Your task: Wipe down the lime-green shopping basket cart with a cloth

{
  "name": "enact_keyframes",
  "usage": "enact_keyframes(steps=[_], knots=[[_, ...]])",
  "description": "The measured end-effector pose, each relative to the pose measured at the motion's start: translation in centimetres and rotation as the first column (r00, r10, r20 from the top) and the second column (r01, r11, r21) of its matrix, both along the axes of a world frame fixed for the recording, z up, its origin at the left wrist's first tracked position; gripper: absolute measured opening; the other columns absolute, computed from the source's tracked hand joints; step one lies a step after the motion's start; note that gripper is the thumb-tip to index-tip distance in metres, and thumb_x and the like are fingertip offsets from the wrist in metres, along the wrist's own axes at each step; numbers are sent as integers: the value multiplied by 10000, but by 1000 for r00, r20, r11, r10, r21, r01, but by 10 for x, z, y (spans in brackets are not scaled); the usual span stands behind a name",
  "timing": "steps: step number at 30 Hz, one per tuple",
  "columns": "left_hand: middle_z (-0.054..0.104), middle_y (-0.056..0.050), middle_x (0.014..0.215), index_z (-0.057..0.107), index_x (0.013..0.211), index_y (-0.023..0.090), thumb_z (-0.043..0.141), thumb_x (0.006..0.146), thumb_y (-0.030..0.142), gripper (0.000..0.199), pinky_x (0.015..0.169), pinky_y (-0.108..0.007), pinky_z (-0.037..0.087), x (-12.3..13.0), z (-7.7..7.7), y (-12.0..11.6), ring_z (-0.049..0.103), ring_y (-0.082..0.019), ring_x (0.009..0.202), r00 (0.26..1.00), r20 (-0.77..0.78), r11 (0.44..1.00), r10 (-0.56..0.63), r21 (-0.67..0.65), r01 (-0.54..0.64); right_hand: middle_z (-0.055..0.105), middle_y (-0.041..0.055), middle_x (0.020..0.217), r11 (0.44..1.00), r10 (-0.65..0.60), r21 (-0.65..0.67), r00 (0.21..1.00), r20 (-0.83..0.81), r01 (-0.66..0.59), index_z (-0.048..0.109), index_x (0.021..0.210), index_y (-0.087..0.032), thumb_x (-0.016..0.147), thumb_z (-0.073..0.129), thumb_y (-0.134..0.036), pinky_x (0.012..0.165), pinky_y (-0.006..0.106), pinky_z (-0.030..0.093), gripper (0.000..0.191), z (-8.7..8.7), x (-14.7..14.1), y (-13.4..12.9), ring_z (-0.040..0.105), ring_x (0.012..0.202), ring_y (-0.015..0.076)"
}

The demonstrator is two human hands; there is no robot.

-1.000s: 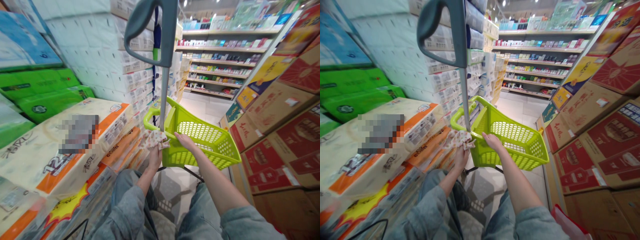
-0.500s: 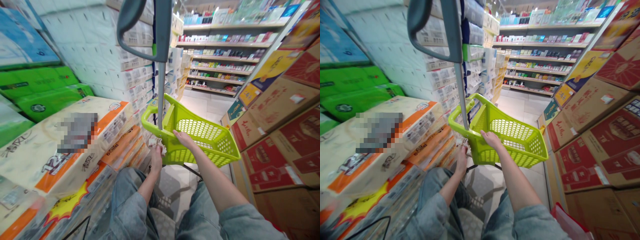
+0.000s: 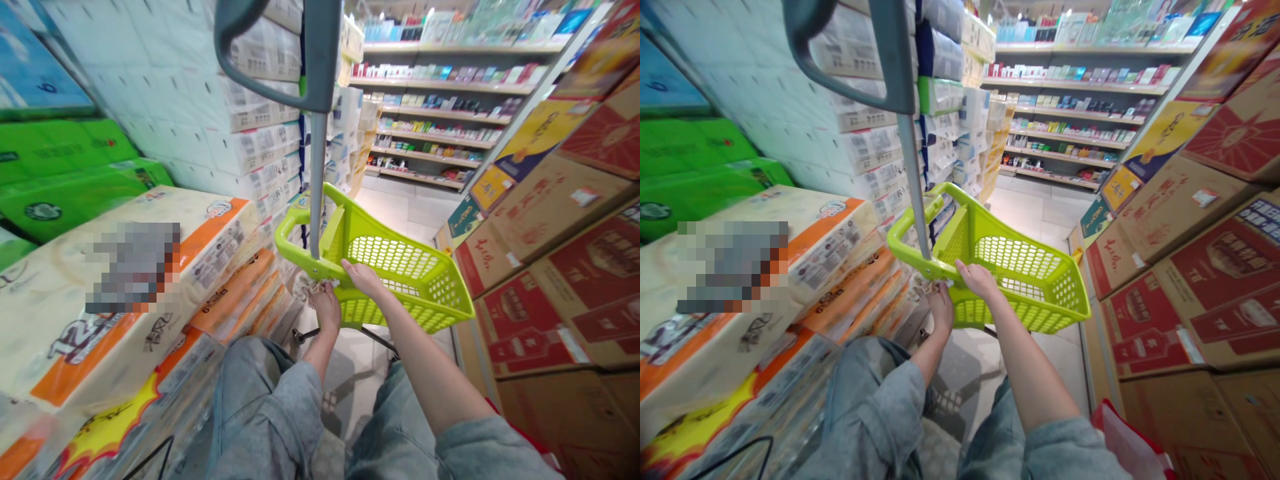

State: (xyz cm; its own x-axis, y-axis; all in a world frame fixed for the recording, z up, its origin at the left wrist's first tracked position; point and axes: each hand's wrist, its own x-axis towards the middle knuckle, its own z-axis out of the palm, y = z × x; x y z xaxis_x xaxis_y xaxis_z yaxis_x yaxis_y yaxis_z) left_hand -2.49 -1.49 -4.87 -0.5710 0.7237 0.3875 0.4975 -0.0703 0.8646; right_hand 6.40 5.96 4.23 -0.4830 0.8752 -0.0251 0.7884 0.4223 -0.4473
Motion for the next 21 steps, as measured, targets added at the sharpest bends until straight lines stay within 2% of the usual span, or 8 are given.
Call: enact_keyframes(steps=[4, 6, 8, 11, 15, 17, 19, 21], knots=[[606, -209, 1125, 602, 1048, 85, 320, 905, 351, 413, 1002, -468, 337, 6, -34, -9, 502, -281, 1148, 994, 74, 989, 81, -129, -71, 631, 95, 700, 1000, -11, 8, 1000, 2, 11, 546, 568, -187, 881, 84, -647, 635, 254, 351, 724, 0, 2, 2, 579, 734, 193], [617, -203, 1103, 613, 1021, 83, 330, 900, 349, 407, 988, -439, 362, 6, -50, -14, 527, -267, 1119, 993, 110, 983, 37, -181, -17, 634, 95, 701, 1000, -23, 12, 1000, 6, 23, 545, 564, -188, 884, 83, -642, 636, 252, 354, 723, -1, 2, 3, 584, 745, 194], [627, -193, 1092, 615, 1019, 84, 312, 908, 341, 412, 982, -409, 378, 5, -59, -17, 548, -246, 1095, 987, 159, 979, -23, -196, 54, 635, 92, 692, 1000, -28, 12, 1000, 8, 28, 538, 558, -190, 884, 83, -642, 624, 247, 353, 720, -1, 2, 4, 587, 745, 191], [611, -175, 1151, 594, 1083, 98, 282, 922, 346, 430, 1014, -390, 359, 5, -51, -18, 527, -225, 1141, 986, 161, 986, -54, -150, 78, 632, 89, 681, 1000, -27, 16, 1000, 6, 27, 528, 555, -193, 879, 81, -649, 610, 246, 346, 717, -1, 2, 4, 586, 733, 189], [611, -153, 1178, 592, 1132, 143, 253, 928, 379, 460, 1056, -410, 319, 10, -19, -17, 472, -235, 1221, 996, 59, 991, -67, -112, 73, 636, 97, 713, 999, -27, 18, 1000, 4, 27, 526, 562, -193, 876, 85, -655, 621, 251, 345, 712, -1, 2, 3, 587, 748, 198], [592, -146, 1219, 580, 1166, 158, 267, 923, 376, 453, 1076, -437, 287, 12, -11, -20, 425, -247, 1266, 996, -9, 989, -89, -121, 88, 639, 99, 729, 999, -36, 10, 999, 2, 36, 532, 574, -191, 876, 97, -658, 631, 251, 346, 706, -1, 1, 2, 586, 760, 201], [577, -130, 1247, 565, 1194, 174, 294, 917, 361, 430, 1095, -461, 249, 13, -15, -26, 384, -249, 1299, 988, -71, 980, -139, -152, 127, 637, 98, 729, 999, -42, 8, 999, 3, 42, 530, 578, -189, 876, 100, -657, 634, 253, 344, 702, -1, 1, 1, 581, 756, 200], [588, -119, 1236, 571, 1183, 181, 297, 919, 352, 417, 1099, -459, 245, 12, -29, -33, 387, -238, 1298, 975, -73, 961, -209, -197, 192, 633, 96, 727, 999, -46, 12, 999, 6, 46, 526, 578, -188, 876, 100, -656, 630, 256, 341, 699, 0, 1, 1, 577, 747, 200]])
